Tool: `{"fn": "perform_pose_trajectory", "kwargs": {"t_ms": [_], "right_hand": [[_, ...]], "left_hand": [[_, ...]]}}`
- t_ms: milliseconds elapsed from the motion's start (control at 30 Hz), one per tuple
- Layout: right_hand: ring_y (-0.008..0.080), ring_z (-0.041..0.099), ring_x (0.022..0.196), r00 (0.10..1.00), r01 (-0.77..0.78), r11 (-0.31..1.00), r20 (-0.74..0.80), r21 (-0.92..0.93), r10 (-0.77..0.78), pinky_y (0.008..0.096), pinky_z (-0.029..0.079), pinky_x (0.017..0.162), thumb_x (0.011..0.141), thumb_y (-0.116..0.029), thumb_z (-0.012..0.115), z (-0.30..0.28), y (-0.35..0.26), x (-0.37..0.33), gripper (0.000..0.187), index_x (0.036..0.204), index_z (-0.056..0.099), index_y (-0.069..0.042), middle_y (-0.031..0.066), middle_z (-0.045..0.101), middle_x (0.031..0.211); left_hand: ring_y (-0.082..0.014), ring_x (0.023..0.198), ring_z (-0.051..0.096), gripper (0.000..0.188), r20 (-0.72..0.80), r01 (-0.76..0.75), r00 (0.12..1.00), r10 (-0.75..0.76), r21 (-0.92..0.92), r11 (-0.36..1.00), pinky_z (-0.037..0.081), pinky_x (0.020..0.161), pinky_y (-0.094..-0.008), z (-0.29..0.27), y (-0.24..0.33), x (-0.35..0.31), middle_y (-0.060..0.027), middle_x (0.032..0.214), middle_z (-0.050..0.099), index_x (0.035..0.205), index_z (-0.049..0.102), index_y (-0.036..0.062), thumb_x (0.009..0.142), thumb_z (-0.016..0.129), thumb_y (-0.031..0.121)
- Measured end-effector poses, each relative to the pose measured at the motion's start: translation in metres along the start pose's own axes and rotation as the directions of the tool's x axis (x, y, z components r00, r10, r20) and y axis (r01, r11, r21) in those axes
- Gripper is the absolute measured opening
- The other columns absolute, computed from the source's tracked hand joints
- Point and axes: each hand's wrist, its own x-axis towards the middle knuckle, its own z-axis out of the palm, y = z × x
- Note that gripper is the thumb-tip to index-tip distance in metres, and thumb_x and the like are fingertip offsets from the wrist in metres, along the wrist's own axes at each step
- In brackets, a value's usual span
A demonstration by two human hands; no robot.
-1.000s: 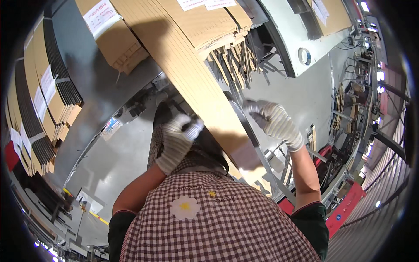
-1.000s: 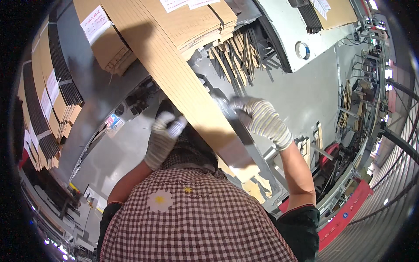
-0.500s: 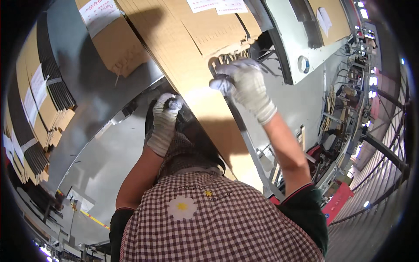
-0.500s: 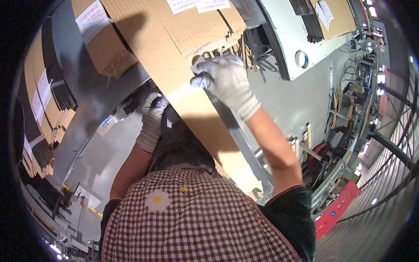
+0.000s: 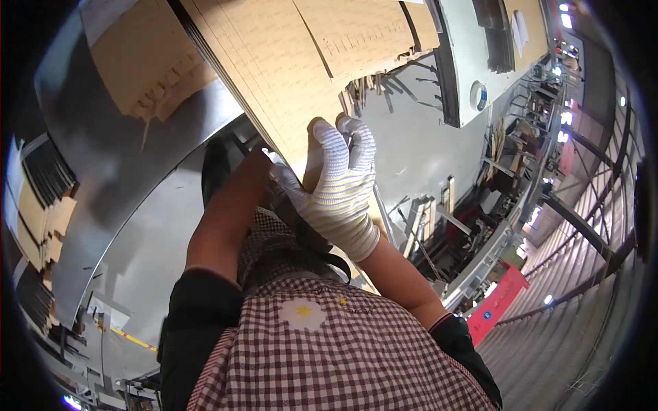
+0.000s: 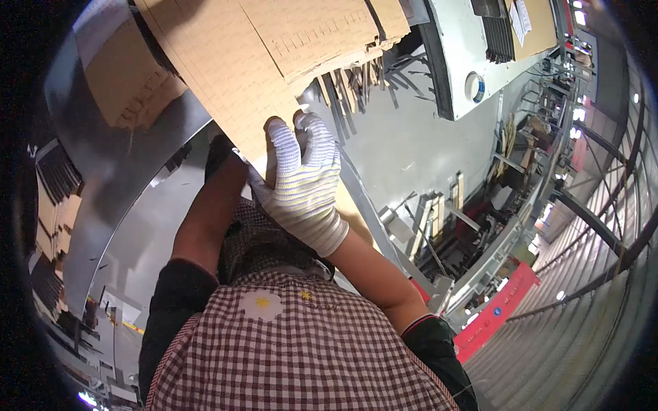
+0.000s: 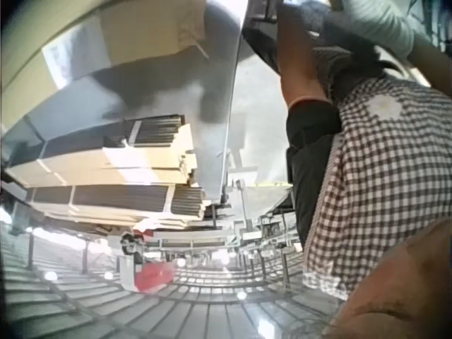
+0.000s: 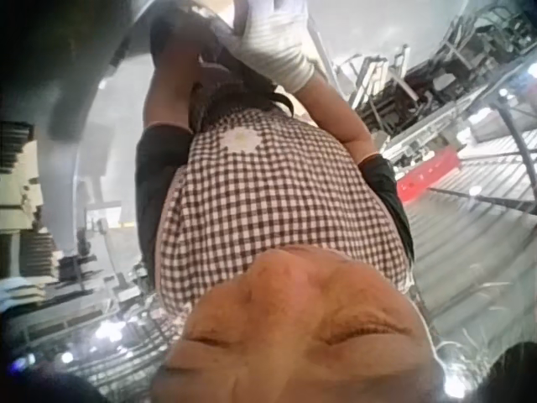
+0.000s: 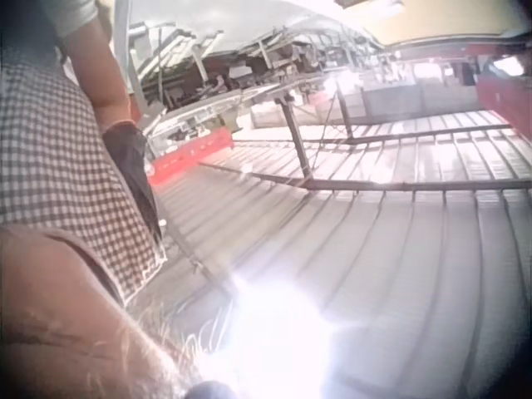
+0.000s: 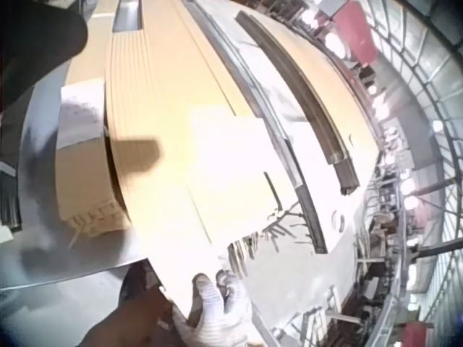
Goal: The recorder is seen grouping and securing stacks of thin wooden slats with white tape before placing the bundles onto a larger stack of finished packages.
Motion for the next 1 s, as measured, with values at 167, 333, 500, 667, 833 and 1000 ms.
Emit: {"fn": "perform_pose_trajectory", "kwargs": {"t_ms": [167, 333, 500, 667, 833, 1000], "right_hand": [[0.0425, 0.052, 0.105, 1.0, -0.017, 1.0, -0.005, 0.011, 0.017, 0.0502, 0.048, 0.086, 0.065, -0.025, 0.085, 0.001, 0.002, 0.001, 0.074, 0.125, 0.051, 0.0, 0.0276, 0.047, 0.117], [0.04, 0.057, 0.102, 0.994, 0.105, 0.994, -0.039, 0.037, -0.104, 0.0472, 0.047, 0.088, 0.072, -0.03, 0.075, 0.012, 0.033, -0.008, 0.063, 0.125, 0.053, -0.006, 0.025, 0.051, 0.121], [0.028, 0.065, 0.096, 0.906, 0.234, 0.865, 0.223, 0.444, -0.359, 0.0417, 0.046, 0.09, 0.07, -0.046, 0.082, -0.083, 0.03, 0.037, 0.054, 0.104, 0.067, -0.007, 0.0092, 0.068, 0.101], [0.0294, 0.068, 0.075, 0.867, 0.162, 0.857, 0.344, 0.489, -0.361, 0.0368, 0.054, 0.067, 0.085, -0.03, 0.071, -0.09, 0.064, 0.059, 0.022, 0.095, 0.072, -0.01, 0.0097, 0.071, 0.087], [0.0266, 0.07, 0.085, 0.828, 0.039, 0.998, 0.561, -0.04, -0.01, 0.0408, 0.055, 0.074, 0.088, -0.025, 0.065, -0.042, 0.099, 0.062, 0.016, 0.094, 0.074, -0.014, 0.0088, 0.073, 0.088], [0.0313, 0.07, 0.085, 0.891, -0.164, 0.987, 0.43, 0.003, 0.146, 0.0389, 0.056, 0.079, 0.086, -0.017, 0.066, 0.009, 0.1, 0.058, 0.016, 0.096, 0.073, -0.007, 0.0125, 0.073, 0.089]], "left_hand": [[-0.0245, 0.113, 0.062, 0.036, -0.418, -0.069, 0.908, -0.009, -0.17, 0.983, 0.047, 0.1, -0.0355, -0.082, 0.018, -0.135, -0.0151, 0.12, 0.066, 0.121, 0.061, -0.0032, 0.09, 0.059, 0.015], [-0.0216, 0.098, 0.068, 0.029, -0.207, -0.191, 0.931, 0.3, 0.425, 0.885, 0.053, 0.088, -0.0303, 0.052, 0.137, -0.131, -0.0119, 0.104, 0.071, 0.114, 0.066, -0.0004, 0.086, 0.062, 0.001], [-0.0274, 0.096, 0.061, 0.031, 0.107, -0.122, 0.944, 0.313, 0.992, 0.03, 0.048, 0.087, -0.0405, 0.053, 0.18, -0.102, -0.0104, 0.098, 0.065, 0.097, 0.068, 0.0074, 0.073, 0.074, 0.026], [-0.0283, 0.099, 0.057, 0.039, 0.22, -0.306, 0.849, 0.48, 0.946, 0.107, 0.043, 0.09, -0.0448, 0.053, 0.155, -0.086, -0.0055, 0.103, 0.062, 0.102, 0.066, 0.012, 0.068, 0.073, 0.031], [-0.0248, 0.103, 0.056, 0.044, 0.257, -0.39, 0.833, 0.491, 0.901, 0.191, 0.043, 0.095, -0.0442, 0.05, 0.155, -0.083, -0.0028, 0.104, 0.06, 0.11, 0.064, 0.0161, 0.069, 0.071, 0.028], [-0.021, 0.095, 0.057, 0.037, -0.419, -0.087, 0.747, 0.516, 0.708, 0.701, 0.048, 0.084, -0.0343, 0.016, 0.133, -0.084, -0.0108, 0.105, 0.061, 0.112, 0.058, 0.0009, 0.081, 0.076, 0.006]]}}
